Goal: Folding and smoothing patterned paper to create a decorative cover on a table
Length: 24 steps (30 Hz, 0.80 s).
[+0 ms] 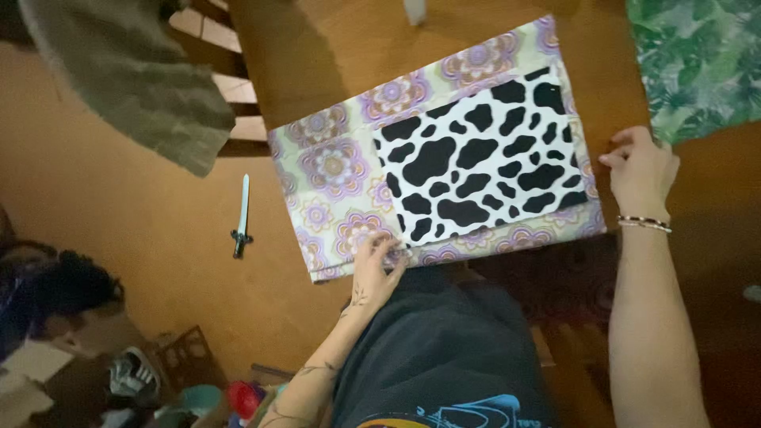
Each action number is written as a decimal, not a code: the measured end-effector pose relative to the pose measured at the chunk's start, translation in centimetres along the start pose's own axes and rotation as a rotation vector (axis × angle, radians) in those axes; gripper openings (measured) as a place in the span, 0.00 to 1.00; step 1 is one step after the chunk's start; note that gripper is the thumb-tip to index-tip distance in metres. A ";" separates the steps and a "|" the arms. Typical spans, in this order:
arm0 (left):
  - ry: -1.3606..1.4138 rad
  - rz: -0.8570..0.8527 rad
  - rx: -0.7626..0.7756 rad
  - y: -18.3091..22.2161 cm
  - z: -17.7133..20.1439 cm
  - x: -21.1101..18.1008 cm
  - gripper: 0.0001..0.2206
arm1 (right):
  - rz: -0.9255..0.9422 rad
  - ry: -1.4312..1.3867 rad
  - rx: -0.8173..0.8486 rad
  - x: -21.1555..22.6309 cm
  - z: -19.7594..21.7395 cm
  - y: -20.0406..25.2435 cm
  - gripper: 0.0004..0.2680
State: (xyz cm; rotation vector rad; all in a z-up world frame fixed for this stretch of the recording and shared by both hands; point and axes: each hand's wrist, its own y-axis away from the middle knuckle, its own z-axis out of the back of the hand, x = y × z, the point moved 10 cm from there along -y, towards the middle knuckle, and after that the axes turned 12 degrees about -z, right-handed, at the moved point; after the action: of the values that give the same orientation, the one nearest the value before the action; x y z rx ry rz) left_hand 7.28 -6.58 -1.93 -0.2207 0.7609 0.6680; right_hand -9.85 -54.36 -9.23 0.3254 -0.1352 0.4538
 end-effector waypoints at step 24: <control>1.699 1.353 -0.582 5.9 -11.1 4.2 0.30 | 0.191 -0.332 0.044 16.1 -0.7 7.7 0.07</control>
State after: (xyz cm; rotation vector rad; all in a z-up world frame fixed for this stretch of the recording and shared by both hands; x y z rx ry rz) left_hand -0.47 -4.62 -12.47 -0.8838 2.4079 2.0483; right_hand 1.09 -41.06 -4.53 0.4320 -0.4834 0.5901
